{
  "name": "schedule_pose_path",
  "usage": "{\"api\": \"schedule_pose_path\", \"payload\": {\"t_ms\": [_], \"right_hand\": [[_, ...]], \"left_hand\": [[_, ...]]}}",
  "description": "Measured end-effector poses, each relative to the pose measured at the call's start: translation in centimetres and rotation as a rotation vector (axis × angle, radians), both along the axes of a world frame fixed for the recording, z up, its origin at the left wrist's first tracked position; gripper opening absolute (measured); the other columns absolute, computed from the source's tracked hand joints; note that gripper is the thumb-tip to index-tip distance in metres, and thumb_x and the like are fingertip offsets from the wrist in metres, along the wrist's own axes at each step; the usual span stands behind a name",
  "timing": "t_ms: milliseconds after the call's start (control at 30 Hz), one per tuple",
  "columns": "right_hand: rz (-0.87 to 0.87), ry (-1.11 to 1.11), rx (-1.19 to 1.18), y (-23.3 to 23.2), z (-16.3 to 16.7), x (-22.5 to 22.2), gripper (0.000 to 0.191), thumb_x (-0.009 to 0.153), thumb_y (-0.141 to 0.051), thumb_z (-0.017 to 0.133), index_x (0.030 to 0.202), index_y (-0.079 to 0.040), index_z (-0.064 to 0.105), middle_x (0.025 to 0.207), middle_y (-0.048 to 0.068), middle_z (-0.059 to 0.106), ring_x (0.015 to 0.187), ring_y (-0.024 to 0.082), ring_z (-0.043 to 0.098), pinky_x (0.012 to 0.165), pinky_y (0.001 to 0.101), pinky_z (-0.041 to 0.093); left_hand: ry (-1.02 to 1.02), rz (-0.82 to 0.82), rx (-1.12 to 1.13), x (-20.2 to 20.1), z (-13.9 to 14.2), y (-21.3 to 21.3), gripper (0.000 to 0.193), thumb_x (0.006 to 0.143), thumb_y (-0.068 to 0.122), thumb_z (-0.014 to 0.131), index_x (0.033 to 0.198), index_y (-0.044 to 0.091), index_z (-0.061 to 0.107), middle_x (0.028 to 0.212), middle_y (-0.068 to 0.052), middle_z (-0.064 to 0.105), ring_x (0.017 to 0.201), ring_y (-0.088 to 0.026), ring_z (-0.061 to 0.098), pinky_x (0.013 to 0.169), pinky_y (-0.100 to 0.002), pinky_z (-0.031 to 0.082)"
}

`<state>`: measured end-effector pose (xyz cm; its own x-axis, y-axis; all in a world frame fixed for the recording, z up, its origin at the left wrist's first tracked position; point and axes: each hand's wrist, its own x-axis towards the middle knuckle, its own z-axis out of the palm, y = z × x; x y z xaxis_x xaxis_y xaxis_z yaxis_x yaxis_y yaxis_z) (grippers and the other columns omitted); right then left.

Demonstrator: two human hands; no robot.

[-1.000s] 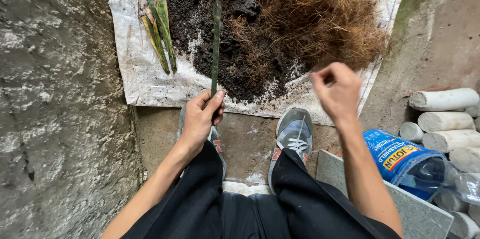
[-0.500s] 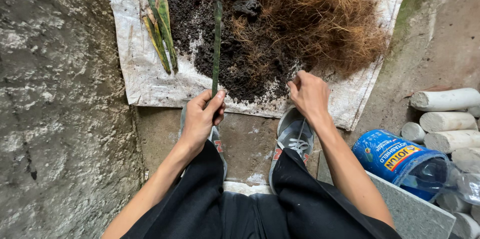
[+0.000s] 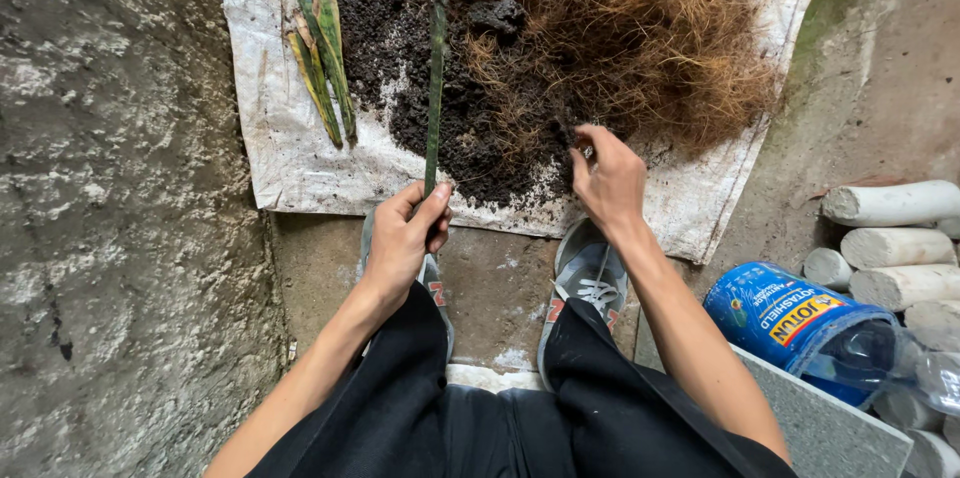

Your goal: The person sits on the ground and packs soil and fibrous coir around the cut base of a snake plant leaf cutting, pressing and shaping it by hand into a soil ball. They repeatedly gather material from a cloth on the floor and work it around the cutting's base.

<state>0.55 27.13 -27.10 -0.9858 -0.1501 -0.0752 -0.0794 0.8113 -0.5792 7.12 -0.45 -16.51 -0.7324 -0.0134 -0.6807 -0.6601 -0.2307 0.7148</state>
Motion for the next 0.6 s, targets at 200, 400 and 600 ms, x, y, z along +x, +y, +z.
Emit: {"api": "schedule_pose_path", "payload": {"t_ms": [200, 400, 600], "right_hand": [[0.07, 0.228, 0.007, -1.3, -0.3, -1.3, 0.046, 0.092, -0.017, 0.084, 0.132, -0.007, 0.062, 0.095, 0.011, 0.076, 0.076, 0.02, 0.073, 0.062, 0.0286, 0.058], [-0.004, 0.182, 0.025, -2.0, -0.3, -1.8, 0.046, 0.092, -0.018, 0.085, 0.13, -0.007, 0.061, 0.086, 0.007, 0.076, 0.063, 0.017, 0.069, 0.052, 0.0293, 0.052], [-0.038, 0.123, -0.053, -1.9, -0.1, -2.1, 0.04, 0.095, -0.007, 0.076, 0.132, -0.002, 0.06, 0.092, 0.009, 0.078, 0.057, 0.013, 0.067, 0.044, 0.0236, 0.052]], "left_hand": [[-0.001, -0.006, 0.014, 0.0, -0.2, 0.2, 0.029, 0.102, 0.03, 0.063, 0.087, 0.005, 0.064, 0.071, 0.002, 0.057, 0.056, -0.004, 0.048, 0.05, -0.021, 0.038], [-0.009, -0.028, -0.012, -0.1, -0.1, 0.2, 0.03, 0.102, 0.031, 0.063, 0.085, 0.006, 0.063, 0.069, 0.002, 0.057, 0.054, -0.004, 0.048, 0.048, -0.02, 0.036], [-0.012, -0.037, -0.02, -0.1, -0.1, 0.1, 0.031, 0.101, 0.033, 0.063, 0.086, 0.007, 0.064, 0.069, 0.002, 0.058, 0.053, -0.004, 0.048, 0.048, -0.02, 0.038]]}}
